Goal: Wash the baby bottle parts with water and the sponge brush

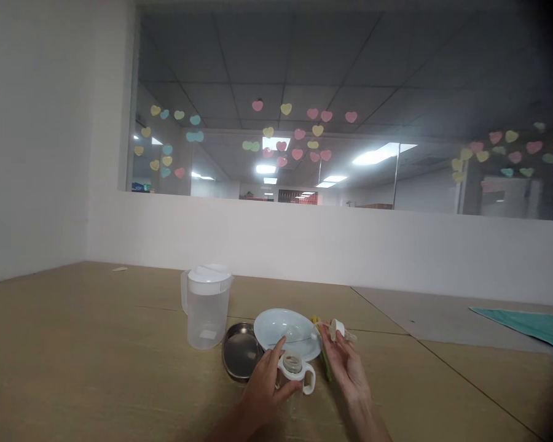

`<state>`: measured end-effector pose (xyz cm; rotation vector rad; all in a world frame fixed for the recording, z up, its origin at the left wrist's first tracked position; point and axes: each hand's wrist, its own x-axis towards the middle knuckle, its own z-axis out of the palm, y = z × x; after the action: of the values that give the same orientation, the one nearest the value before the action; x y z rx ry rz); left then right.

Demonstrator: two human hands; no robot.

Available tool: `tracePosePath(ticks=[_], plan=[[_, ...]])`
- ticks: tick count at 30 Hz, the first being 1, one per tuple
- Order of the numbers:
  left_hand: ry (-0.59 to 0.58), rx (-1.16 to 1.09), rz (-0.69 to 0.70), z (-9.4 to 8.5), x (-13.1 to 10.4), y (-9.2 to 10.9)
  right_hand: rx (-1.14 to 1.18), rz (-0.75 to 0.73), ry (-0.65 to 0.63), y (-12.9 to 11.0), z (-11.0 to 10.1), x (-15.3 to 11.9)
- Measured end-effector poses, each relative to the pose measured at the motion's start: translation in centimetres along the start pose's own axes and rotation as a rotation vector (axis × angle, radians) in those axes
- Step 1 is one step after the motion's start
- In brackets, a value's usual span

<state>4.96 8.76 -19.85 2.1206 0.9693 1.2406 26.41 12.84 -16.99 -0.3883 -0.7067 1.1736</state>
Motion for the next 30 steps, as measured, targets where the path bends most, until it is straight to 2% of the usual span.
tracePosePath(ticks=[6, 9, 12, 15, 18, 20, 22, 27, 30], plan=[[-0.015, 0.008, 0.015, -0.1, 0.0, 0.1, -0.049, 0.039, 0.041, 0.6, -0.5, 0.3], [-0.013, -0.002, 0.009, -0.1, 0.0, 0.1, -0.135, -0.005, 0.045, 1.0, -0.5, 0.3], [0.001, -0.007, 0.02, -0.1, 0.0, 0.0, -0.274, -0.138, 0.107, 1.6, -0.4, 0.3], [-0.001, -0.001, 0.033, 0.0, 0.0, 0.0, -0.572, -0.319, 0.183, 2.0, -0.1, 0.2], [-0.007, -0.004, 0.035, 0.0, 0.0, -0.1, -0.937, -0.513, 0.158, 2.2, 0.7, -0.3], [-0.006, -0.004, 0.035, 0.0, 0.0, -0.2, -1.102, -0.573, 0.123, 2.2, 1.2, -0.8], [-0.004, -0.001, 0.038, 0.1, 0.1, -0.3, -1.19, -0.542, 0.082, 2.2, 1.7, -1.3], [-0.008, 0.019, 0.041, 0.0, 0.0, -0.3, -1.293, -0.329, -0.046, 2.3, 2.3, -2.1], [-0.011, 0.018, 0.033, 0.0, 0.0, -0.3, -1.288, -0.287, -0.036, 2.4, 2.5, -2.2]])
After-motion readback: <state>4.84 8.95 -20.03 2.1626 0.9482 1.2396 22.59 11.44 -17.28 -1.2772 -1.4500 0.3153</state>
